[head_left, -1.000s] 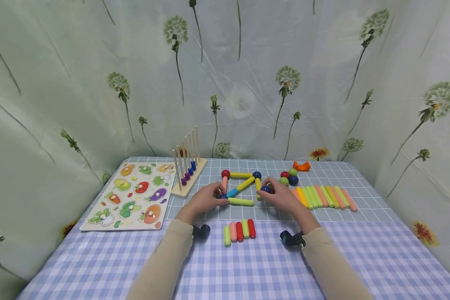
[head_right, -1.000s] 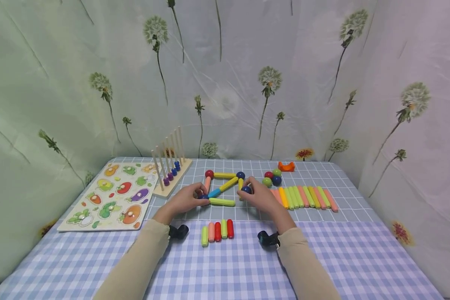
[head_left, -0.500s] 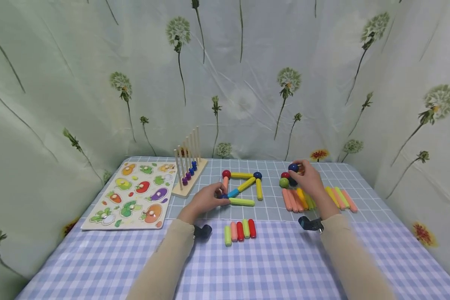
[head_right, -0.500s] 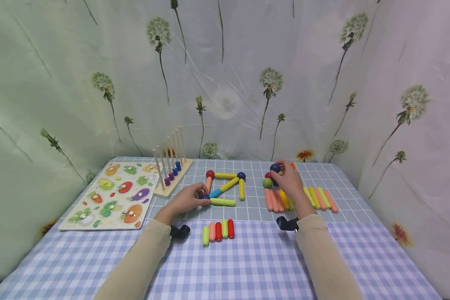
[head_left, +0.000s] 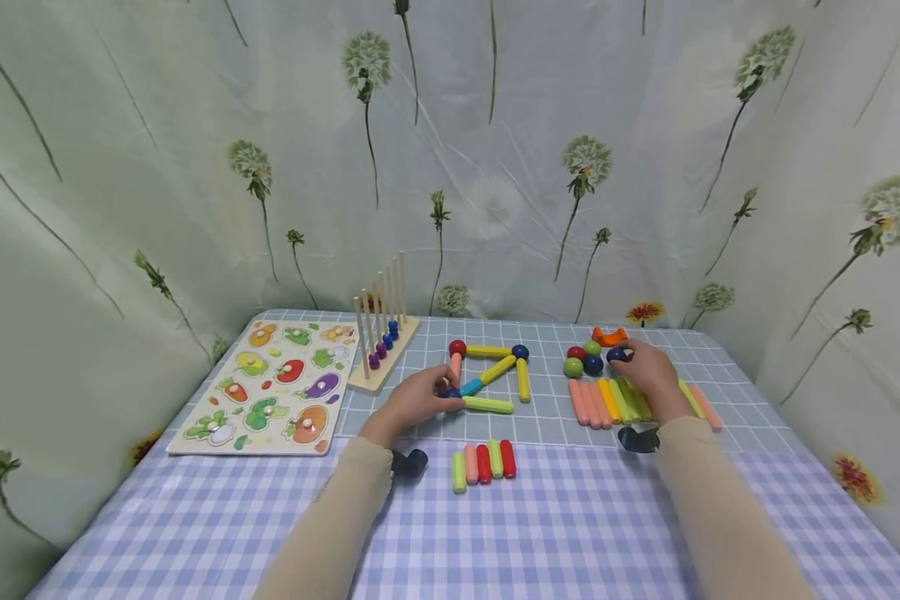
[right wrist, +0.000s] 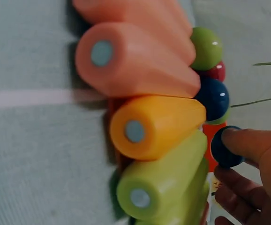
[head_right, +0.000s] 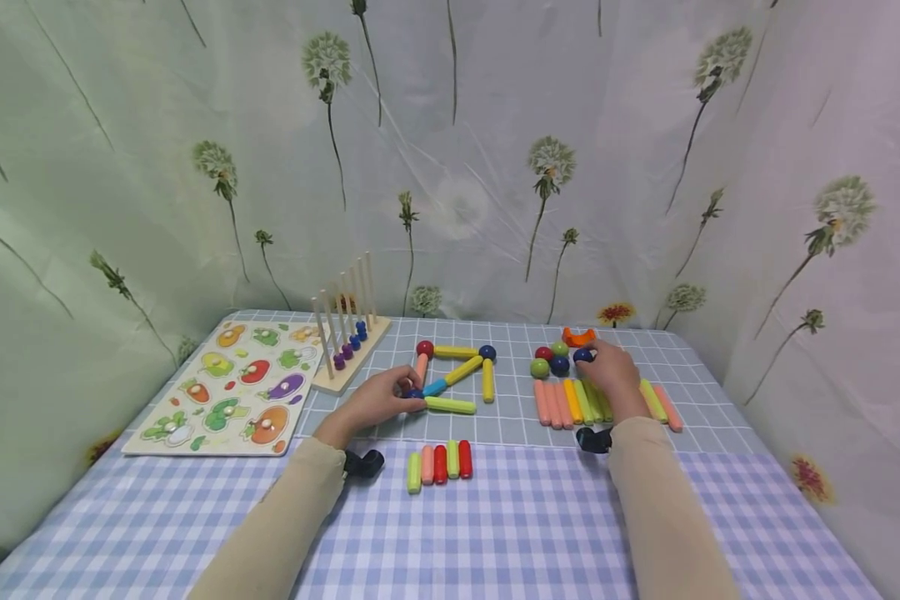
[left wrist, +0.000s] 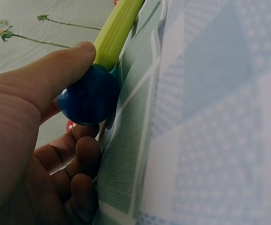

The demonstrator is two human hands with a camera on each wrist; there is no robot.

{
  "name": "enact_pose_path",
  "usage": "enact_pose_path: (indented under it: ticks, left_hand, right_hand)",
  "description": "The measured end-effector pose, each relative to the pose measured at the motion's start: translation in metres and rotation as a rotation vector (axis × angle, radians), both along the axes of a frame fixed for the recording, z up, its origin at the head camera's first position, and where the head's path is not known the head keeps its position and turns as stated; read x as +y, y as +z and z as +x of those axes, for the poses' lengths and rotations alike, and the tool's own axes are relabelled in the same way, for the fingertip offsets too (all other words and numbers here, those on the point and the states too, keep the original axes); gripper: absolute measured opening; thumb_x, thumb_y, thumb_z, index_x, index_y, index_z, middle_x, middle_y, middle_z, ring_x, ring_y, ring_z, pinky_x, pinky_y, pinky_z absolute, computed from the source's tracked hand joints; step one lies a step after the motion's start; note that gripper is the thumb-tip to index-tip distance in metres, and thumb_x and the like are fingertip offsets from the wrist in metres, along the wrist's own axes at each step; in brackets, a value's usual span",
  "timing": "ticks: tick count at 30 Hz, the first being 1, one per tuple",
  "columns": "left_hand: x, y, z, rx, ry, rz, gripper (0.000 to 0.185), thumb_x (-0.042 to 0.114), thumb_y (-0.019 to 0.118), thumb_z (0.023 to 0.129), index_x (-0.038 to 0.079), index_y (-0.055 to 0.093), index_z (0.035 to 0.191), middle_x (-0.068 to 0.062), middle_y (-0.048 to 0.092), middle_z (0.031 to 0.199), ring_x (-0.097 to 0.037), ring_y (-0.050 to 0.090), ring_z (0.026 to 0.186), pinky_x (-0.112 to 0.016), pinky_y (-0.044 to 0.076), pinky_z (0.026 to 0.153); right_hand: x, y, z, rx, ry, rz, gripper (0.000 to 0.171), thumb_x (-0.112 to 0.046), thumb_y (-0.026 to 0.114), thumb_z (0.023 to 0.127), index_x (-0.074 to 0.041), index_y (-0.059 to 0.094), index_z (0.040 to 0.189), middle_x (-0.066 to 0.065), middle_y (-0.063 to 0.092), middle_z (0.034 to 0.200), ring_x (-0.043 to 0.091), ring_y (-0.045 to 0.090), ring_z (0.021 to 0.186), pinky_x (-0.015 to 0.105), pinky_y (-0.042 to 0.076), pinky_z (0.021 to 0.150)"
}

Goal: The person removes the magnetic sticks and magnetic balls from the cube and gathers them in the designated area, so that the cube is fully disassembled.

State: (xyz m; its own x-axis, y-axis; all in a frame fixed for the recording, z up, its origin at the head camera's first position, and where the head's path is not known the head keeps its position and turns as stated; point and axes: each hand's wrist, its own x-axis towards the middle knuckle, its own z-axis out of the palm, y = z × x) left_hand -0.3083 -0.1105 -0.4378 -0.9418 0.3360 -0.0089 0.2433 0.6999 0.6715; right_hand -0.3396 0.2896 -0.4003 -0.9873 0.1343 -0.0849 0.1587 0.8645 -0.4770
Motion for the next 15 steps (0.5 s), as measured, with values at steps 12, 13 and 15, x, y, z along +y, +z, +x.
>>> enact_pose_path:
  ticks: [12, 13, 15]
  left_hand:
    - [0.001, -0.0017, -0.0015, -0.007, 0.009, 0.003, 0.027, 0.043, 0.077, 0.085, 0.028, 0.061, 0.101, 0.002, 0.064, 0.1, -0.018, 0.057, 0.088, -0.032, 0.049, 0.079]
    - [0.0009, -0.0018, -0.0016, -0.008, 0.01, 0.003, 0.027, 0.043, 0.078, 0.085, 0.028, 0.061, 0.1, 0.002, 0.064, 0.099, -0.018, 0.057, 0.088, -0.032, 0.048, 0.079]
    - [0.0007, -0.0018, -0.0019, -0.008, 0.014, 0.003, 0.027, 0.043, 0.078, 0.085, 0.029, 0.061, 0.1, 0.002, 0.064, 0.098, -0.018, 0.057, 0.088, -0.032, 0.048, 0.077]
  right_hand:
    - [-0.0005, -0.006, -0.0029, -0.032, -0.004, 0.056, 0.053, -0.027, 0.052, 0.102, -0.002, 0.041, 0.147, 0.03, 0.054, 0.133, 0.046, 0.045, 0.111, 0.06, 0.04, 0.097]
    - [-0.0006, -0.0062, -0.0029, -0.021, -0.009, 0.05, 0.052, -0.027, 0.051, 0.102, -0.002, 0.042, 0.147, 0.029, 0.055, 0.131, 0.045, 0.047, 0.109, 0.059, 0.042, 0.096]
    - [-0.0016, -0.0058, -0.0018, 0.016, -0.022, 0.037, 0.051, -0.026, 0.051, 0.101, -0.002, 0.043, 0.145, 0.028, 0.056, 0.128, 0.042, 0.05, 0.105, 0.057, 0.045, 0.094]
